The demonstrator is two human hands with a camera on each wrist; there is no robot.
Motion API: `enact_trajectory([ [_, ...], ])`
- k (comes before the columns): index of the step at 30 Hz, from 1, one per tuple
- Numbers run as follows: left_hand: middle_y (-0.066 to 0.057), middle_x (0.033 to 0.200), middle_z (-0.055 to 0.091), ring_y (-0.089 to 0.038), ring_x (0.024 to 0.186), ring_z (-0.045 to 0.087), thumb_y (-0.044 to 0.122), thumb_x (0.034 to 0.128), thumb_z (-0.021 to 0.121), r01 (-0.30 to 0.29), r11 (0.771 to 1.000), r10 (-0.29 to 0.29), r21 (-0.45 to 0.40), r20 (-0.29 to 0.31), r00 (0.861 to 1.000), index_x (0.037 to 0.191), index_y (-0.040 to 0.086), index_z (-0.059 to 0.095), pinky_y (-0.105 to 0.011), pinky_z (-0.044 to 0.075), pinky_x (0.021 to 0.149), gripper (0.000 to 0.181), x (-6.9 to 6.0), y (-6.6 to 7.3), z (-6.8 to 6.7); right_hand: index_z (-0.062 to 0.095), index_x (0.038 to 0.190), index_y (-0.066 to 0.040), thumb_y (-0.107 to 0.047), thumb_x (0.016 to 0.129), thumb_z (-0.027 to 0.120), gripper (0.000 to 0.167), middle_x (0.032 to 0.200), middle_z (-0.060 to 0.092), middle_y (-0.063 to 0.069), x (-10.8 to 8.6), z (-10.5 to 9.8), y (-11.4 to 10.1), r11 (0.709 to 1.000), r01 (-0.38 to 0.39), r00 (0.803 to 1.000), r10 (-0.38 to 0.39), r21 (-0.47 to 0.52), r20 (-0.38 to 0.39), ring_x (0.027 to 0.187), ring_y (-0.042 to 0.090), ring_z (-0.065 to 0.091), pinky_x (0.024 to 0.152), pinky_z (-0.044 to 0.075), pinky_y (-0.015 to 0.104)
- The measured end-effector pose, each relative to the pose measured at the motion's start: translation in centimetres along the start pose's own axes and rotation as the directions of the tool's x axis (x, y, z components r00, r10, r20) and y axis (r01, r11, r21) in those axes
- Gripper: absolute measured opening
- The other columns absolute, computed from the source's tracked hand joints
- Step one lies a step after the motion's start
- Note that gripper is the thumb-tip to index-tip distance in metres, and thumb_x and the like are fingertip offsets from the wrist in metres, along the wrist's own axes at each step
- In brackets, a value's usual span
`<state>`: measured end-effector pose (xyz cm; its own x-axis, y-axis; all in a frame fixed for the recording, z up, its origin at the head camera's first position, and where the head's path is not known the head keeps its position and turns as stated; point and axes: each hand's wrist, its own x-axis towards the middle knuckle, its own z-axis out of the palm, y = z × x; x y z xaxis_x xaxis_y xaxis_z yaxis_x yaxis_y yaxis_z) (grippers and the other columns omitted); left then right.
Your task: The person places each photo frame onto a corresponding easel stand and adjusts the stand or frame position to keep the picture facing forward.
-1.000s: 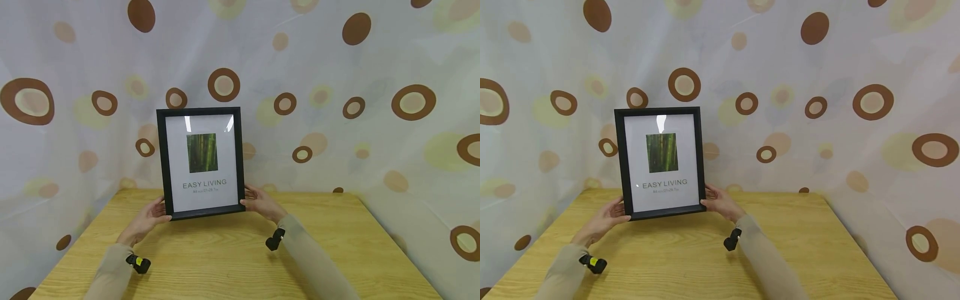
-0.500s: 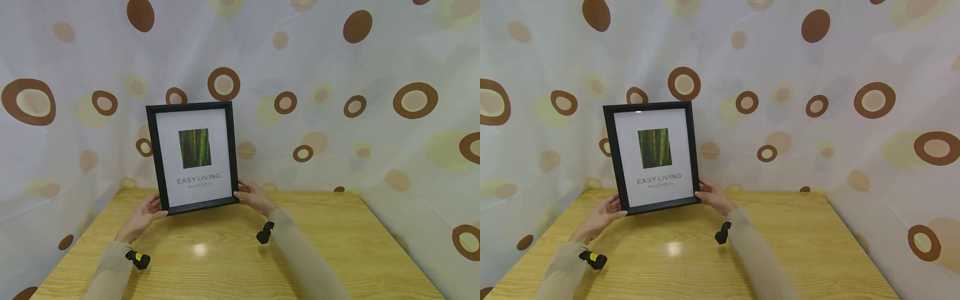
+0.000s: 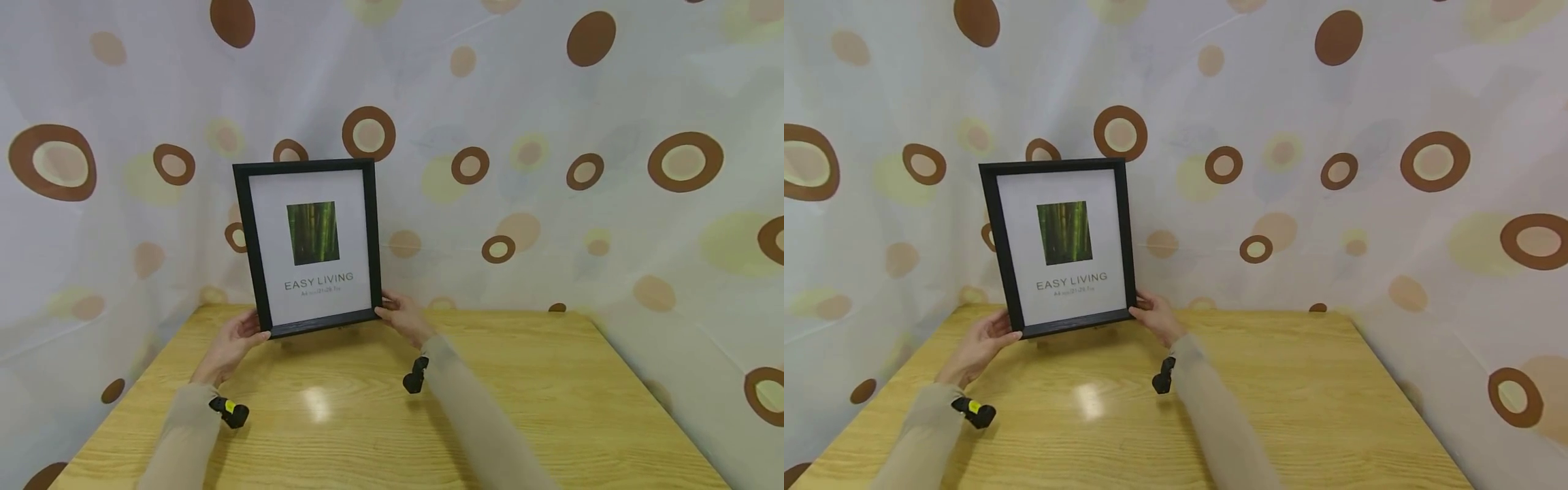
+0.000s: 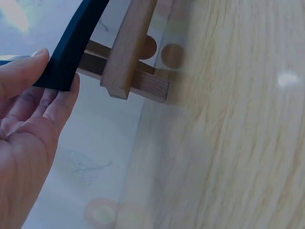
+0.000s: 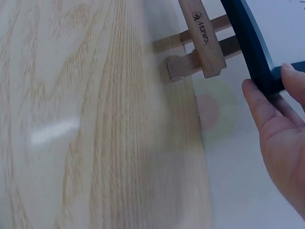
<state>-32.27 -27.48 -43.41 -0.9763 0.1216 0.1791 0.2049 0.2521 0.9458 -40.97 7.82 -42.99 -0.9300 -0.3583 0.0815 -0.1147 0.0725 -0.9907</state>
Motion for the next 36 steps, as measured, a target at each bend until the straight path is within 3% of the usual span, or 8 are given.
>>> enact_trajectory([
  [8,-0.026,0.149,0.041,-0.036,0.134,0.043,0.002,0.0962,0.059,-0.016,1.000,0.016,-0.002,-0.030,0.999,0.153,-0.002,0.026,-0.009,0.046,0.089,0.066,0.5,-0.9,-0.2,0.028,0.154,-0.004,-0.002,0.101,0.049,0.057,0.152,0.037,0.025,0.6,1.1,0.4,0.995,0.027,1.000,-0.028,0.098,0.004,0.136,0.039,0.043,0.107,0.043,0.050],
  [12,-0.026,0.150,0.040,-0.034,0.133,0.044,0.002,0.0960,0.059,-0.004,1.000,0.003,-0.015,-0.039,0.999,0.154,-0.001,0.024,-0.009,0.046,0.089,0.067,0.9,-1.0,-0.3,0.028,0.152,0.003,-0.001,0.103,0.045,0.053,0.152,0.036,0.027,0.9,1.5,0.4,0.990,0.018,1.000,-0.019,0.139,0.008,0.138,0.039,0.039,0.110,0.039,0.055],
  [16,-0.026,0.151,0.039,-0.017,0.125,0.050,0.001,0.0950,0.060,0.010,0.999,-0.012,-0.043,-0.042,0.999,0.154,0.000,0.024,-0.009,0.047,0.089,0.069,1.2,-1.3,-0.4,0.028,0.151,0.005,-0.003,0.103,0.045,0.051,0.153,0.034,0.028,1.0,1.8,0.7,0.988,-0.004,1.000,0.006,0.152,-0.014,0.138,0.040,0.039,0.111,0.038,0.055],
  [20,-0.028,0.151,0.037,0.001,0.114,0.052,-0.002,0.0942,0.059,0.017,0.997,-0.020,-0.074,-0.045,0.999,0.154,-0.001,0.022,-0.009,0.047,0.089,0.071,1.1,-1.9,-0.5,0.029,0.153,-0.001,-0.011,0.104,0.046,0.052,0.150,0.038,0.028,1.0,2.2,0.8,0.994,-0.039,0.998,0.043,0.098,-0.040,0.130,0.041,0.049,0.108,0.042,0.052],
  [23,-0.030,0.150,0.036,0.005,0.109,0.051,-0.003,0.0942,0.059,0.013,0.997,-0.017,-0.083,-0.049,0.999,0.154,-0.001,0.022,-0.009,0.048,0.088,0.071,1.0,-2.3,-0.5,0.029,0.154,-0.006,-0.015,0.105,0.046,0.052,0.147,0.043,0.029,1.0,2.6,0.9,0.995,-0.064,0.996,0.067,0.072,-0.051,0.125,0.042,0.054,0.106,0.045,0.050],
  [31,-0.027,0.148,0.042,-0.003,0.111,0.053,0.000,0.0943,0.060,0.029,0.998,-0.032,-0.058,-0.059,0.998,0.155,0.005,0.026,-0.013,0.050,0.087,0.070,1.0,-2.2,-0.4,0.027,0.156,-0.014,-0.016,0.106,0.043,0.052,0.148,0.043,0.025,1.1,3.0,1.4,0.992,-0.097,0.991,0.104,0.077,-0.086,0.125,0.039,0.055,0.102,0.049,0.050],
  [36,-0.030,0.145,0.043,-0.024,0.123,0.050,-0.001,0.0937,0.061,0.086,0.994,-0.089,-0.064,-0.049,0.995,0.157,0.009,0.020,-0.020,0.051,0.091,0.076,0.9,-2.1,-0.3,0.027,0.156,-0.013,-0.011,0.106,0.040,0.052,0.152,0.038,0.023,1.0,3.1,1.5,0.995,-0.089,0.992,0.092,0.038,-0.084,0.129,0.038,0.050,0.100,0.049,0.051],
])
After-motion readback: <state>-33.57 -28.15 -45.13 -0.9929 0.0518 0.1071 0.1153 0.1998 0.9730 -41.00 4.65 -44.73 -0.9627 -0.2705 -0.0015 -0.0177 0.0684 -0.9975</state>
